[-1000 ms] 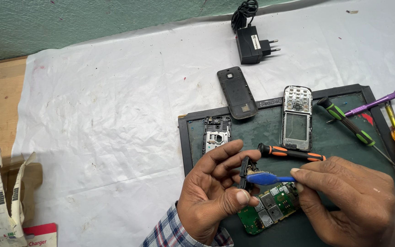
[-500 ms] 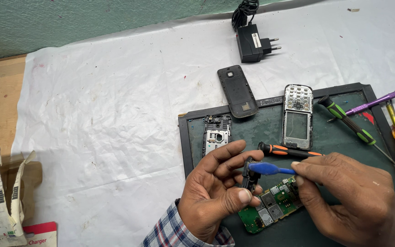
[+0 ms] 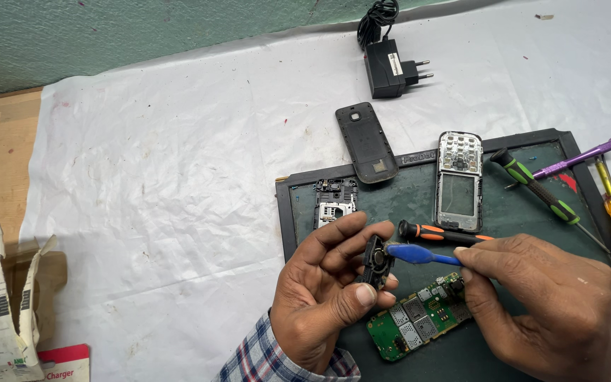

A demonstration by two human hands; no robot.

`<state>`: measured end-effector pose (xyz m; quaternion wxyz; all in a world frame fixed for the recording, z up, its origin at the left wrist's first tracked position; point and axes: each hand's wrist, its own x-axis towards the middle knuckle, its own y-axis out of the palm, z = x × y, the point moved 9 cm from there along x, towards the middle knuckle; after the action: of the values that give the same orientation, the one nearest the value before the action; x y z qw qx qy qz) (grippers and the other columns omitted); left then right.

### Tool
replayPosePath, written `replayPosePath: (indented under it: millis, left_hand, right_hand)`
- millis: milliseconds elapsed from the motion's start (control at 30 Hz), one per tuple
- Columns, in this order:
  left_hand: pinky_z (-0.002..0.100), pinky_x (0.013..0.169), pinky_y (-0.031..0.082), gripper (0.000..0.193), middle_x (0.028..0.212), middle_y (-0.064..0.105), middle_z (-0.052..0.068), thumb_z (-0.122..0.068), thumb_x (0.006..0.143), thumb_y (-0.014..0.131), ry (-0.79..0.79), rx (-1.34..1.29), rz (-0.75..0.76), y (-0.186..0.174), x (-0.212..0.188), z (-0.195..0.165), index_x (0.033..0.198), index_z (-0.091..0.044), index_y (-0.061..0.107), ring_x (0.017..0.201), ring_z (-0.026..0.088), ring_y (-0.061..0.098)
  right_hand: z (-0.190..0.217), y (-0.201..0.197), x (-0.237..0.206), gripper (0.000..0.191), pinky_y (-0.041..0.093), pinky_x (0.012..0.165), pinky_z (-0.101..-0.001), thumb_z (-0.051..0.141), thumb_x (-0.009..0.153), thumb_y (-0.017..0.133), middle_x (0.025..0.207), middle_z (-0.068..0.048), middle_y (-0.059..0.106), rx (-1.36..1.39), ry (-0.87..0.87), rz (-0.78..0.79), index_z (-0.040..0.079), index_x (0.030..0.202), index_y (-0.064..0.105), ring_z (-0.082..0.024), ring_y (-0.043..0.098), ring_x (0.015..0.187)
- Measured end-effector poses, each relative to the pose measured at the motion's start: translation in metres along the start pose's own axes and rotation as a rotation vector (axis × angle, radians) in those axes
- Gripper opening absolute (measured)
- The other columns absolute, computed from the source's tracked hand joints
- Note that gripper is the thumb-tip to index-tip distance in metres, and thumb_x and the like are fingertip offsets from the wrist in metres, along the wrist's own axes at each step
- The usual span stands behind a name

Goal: The person disassembles a mobile phone on a repair mat. They use a screwdriver to work on the phone housing, pry at a speaker component with a blue plastic pry tool, separate the part from the casing, then brush debris off the parts and continue prying inside the phone shell with the screwdriver.

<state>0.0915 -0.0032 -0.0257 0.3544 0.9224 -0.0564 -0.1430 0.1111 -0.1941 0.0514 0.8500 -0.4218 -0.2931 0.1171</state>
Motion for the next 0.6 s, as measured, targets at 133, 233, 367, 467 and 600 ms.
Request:
replayPosePath:
  millis: [133, 233, 367, 467, 600]
  left_hand:
    - [0.039, 0.09, 0.064, 0.077, 0.149, 0.056, 0.028, -0.002, 0.083, 0.077, 0.011, 0.015, -0.004, -0.0004, 0.0001, -0.0015, 0.151, 0.003, 0.041, 0.105, 0.026, 0.069]
    - [0.039, 0.09, 0.064, 0.078, 0.149, 0.056, 0.028, -0.002, 0.083, 0.077, 0.017, 0.019, -0.008, 0.0001, -0.0001, -0.0027, 0.151, 0.004, 0.041, 0.106, 0.026, 0.068]
    - [0.039, 0.092, 0.064, 0.076, 0.148, 0.056, 0.028, -0.003, 0.083, 0.077, 0.004, 0.032, -0.003, 0.0021, -0.0009, -0.0013, 0.15, 0.003, 0.042, 0.113, 0.025, 0.066]
    - [0.04, 0.092, 0.065, 0.076, 0.147, 0.057, 0.028, -0.004, 0.083, 0.078, 0.01, 0.058, 0.005, 0.0034, -0.0008, -0.0011, 0.15, 0.003, 0.042, 0.114, 0.024, 0.063]
    - [0.04, 0.093, 0.065, 0.076, 0.148, 0.057, 0.029, -0.005, 0.084, 0.079, 0.01, 0.076, 0.043, 0.0072, -0.0007, -0.0012, 0.15, 0.003, 0.042, 0.116, 0.024, 0.064]
  right_hand:
    - [-0.0005, 0.0016, -0.0029, 0.024, 0.062, 0.07, -0.0352, 0.005, 0.077, 0.079, 0.086, -0.015, 0.075, 0.011, 0.025, 0.017, 0.002, 0.099, 0.073, -0.026, 0.078, 0.082]
    - [0.0004, 0.0033, -0.0049, 0.022, 0.062, 0.07, -0.0349, 0.005, 0.077, 0.08, 0.084, -0.013, 0.075, 0.041, 0.044, 0.019, 0.003, 0.098, 0.074, -0.022, 0.078, 0.076]
    - [0.005, 0.0026, -0.0061, 0.022, 0.061, 0.068, -0.0348, 0.005, 0.076, 0.08, 0.083, -0.012, 0.075, 0.058, 0.026, 0.003, 0.003, 0.097, 0.074, -0.023, 0.078, 0.077]
    - [0.0066, 0.0018, -0.0066, 0.021, 0.06, 0.068, -0.035, 0.005, 0.075, 0.08, 0.082, -0.012, 0.074, 0.053, 0.029, -0.013, 0.003, 0.095, 0.074, -0.024, 0.078, 0.077]
    - [0.0086, 0.0009, -0.0053, 0.021, 0.06, 0.068, -0.0349, 0.005, 0.076, 0.08, 0.082, -0.013, 0.074, 0.053, 0.005, -0.027, 0.003, 0.096, 0.074, -0.024, 0.077, 0.077]
